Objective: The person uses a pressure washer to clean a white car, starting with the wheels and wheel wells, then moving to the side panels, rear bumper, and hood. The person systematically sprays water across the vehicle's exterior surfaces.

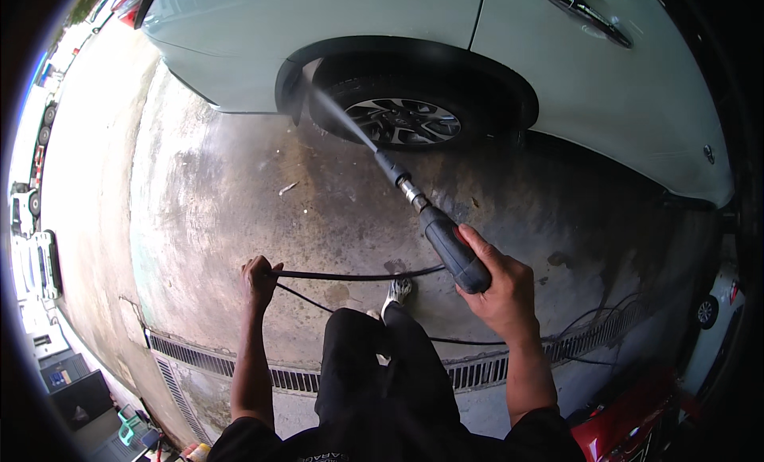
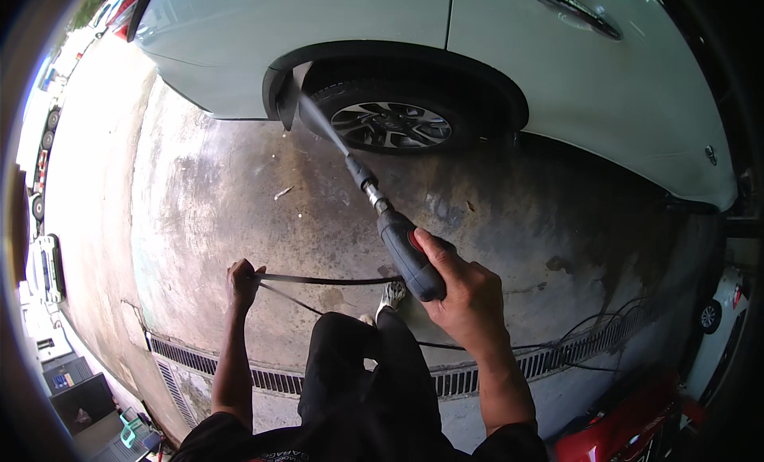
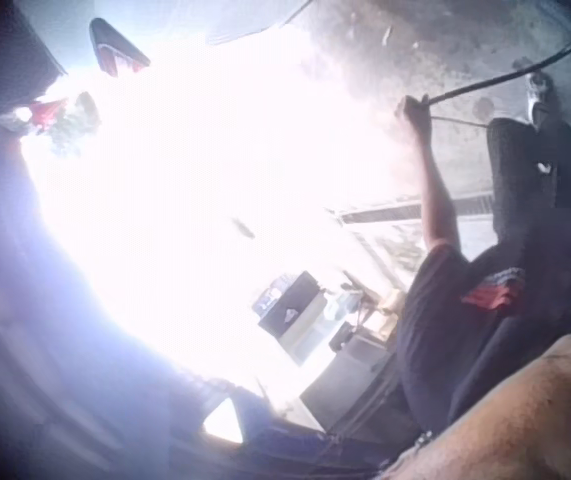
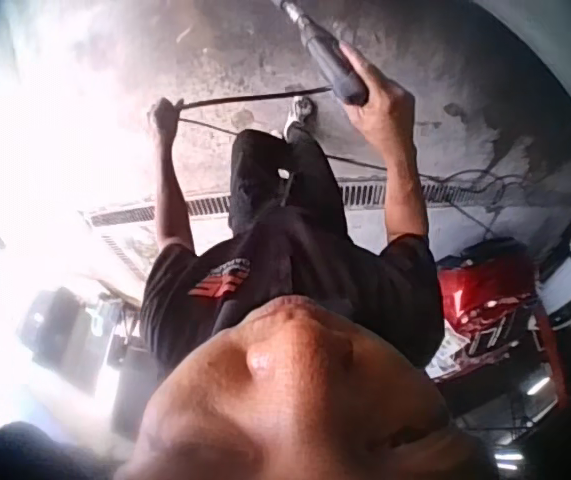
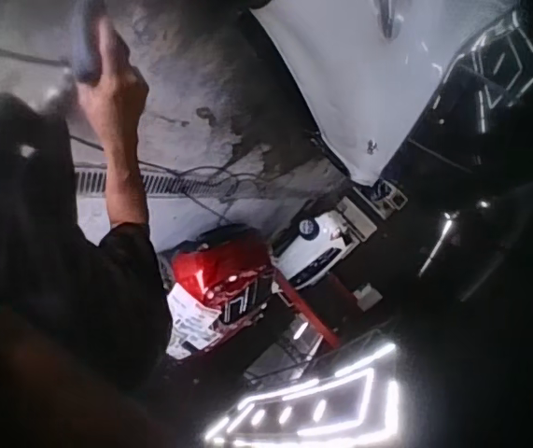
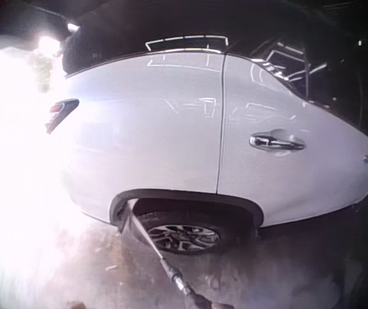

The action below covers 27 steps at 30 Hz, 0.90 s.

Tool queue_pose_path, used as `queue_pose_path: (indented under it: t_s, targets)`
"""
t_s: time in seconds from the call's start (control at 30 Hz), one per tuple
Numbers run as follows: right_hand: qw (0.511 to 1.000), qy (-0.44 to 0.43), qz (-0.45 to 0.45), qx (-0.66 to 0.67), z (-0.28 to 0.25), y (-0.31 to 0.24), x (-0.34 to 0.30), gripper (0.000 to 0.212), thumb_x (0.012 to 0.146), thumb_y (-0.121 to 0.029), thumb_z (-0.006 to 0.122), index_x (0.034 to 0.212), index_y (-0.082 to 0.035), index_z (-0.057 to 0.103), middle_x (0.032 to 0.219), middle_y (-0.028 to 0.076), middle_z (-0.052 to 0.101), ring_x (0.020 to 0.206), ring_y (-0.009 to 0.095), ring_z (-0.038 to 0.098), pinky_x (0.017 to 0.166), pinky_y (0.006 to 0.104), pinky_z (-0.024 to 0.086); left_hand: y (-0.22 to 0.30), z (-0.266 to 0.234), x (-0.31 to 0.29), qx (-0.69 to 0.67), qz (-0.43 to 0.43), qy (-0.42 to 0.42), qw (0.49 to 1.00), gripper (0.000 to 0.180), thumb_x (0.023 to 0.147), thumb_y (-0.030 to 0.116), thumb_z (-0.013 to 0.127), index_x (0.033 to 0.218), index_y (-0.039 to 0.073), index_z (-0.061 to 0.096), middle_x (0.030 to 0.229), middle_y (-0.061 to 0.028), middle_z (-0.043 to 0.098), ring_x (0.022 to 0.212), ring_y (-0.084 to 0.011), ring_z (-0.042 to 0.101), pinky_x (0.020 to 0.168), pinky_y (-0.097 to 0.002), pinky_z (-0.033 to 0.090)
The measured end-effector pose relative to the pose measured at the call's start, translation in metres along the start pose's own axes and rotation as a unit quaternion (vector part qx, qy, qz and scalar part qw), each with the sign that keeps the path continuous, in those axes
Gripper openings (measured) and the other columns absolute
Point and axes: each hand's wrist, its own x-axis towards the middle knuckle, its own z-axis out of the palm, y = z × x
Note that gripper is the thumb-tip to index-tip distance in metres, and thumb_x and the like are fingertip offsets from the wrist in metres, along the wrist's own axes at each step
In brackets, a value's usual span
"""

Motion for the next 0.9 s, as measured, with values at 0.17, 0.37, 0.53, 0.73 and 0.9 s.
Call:
queue_pose_path:
  t_s: [0.17, 0.37, 0.53, 0.73, 0.9]
  targets:
    - [0.997, -0.037, -0.068, 0.007, 0.006, 0.038, 0.022, 0.075, 0.072, -0.003, 0.086, 0.142, -0.014, 0.061, 0.108, 0.012, 0.076, 0.085, 0.029, 0.077, 0.073, 0.0382, 0.062, 0.018, 0.030, 0.037, -0.024, 0.085, -0.009, 0.996, 0.039, 0.076, 0.016, 0.089, 0.070, 0.006, 0.051, 0.072, -0.0086, 0.054, 0.072, -0.0322, 0.054, 0.072, -0.0435, 0.041]
    - [0.998, -0.015, -0.052, 0.031, 0.005, 0.030, 0.069, 0.076, 0.070, 0.002, 0.084, 0.141, -0.012, 0.062, 0.119, 0.014, 0.075, 0.098, 0.031, 0.076, 0.080, 0.0377, 0.062, 0.002, 0.039, 0.056, 0.017, 0.097, -0.002, 0.995, 0.044, 0.078, 0.018, 0.087, 0.064, 0.006, 0.047, 0.066, -0.0109, 0.052, 0.066, -0.0340, 0.053, 0.067, -0.0450, 0.040]
    - [0.997, -0.027, -0.070, -0.025, 0.015, -0.012, 0.120, 0.068, 0.074, -0.002, 0.084, 0.138, -0.015, 0.064, 0.116, 0.016, 0.075, 0.099, 0.033, 0.076, 0.083, 0.0376, 0.061, -0.020, 0.028, 0.046, 0.006, 0.046, 0.009, 0.999, 0.047, 0.077, 0.018, 0.088, 0.061, 0.005, 0.046, 0.062, -0.0159, 0.052, 0.061, -0.0396, 0.053, 0.061, -0.0479, 0.041]
    - [0.992, -0.020, -0.081, -0.091, 0.063, -0.067, 0.175, 0.055, 0.085, -0.017, 0.081, 0.137, -0.016, 0.063, 0.084, 0.013, 0.076, 0.075, 0.028, 0.076, 0.074, 0.0400, 0.060, -0.073, -0.001, 0.028, 0.003, -0.016, 0.018, 1.000, 0.046, 0.081, 0.027, 0.085, 0.061, 0.003, 0.051, 0.062, -0.0204, 0.055, 0.059, -0.0423, 0.056, 0.056, -0.0494, 0.042]
    - [0.986, -0.011, -0.053, -0.155, 0.094, -0.120, 0.197, 0.052, 0.088, -0.022, 0.078, 0.137, -0.016, 0.062, 0.088, 0.013, 0.077, 0.082, 0.029, 0.076, 0.077, 0.0412, 0.060, -0.099, -0.023, 0.025, -0.030, -0.028, 0.005, 0.999, 0.044, 0.084, 0.028, 0.082, 0.062, 0.003, 0.053, 0.063, -0.0208, 0.056, 0.061, -0.0425, 0.058, 0.057, -0.0489, 0.043]
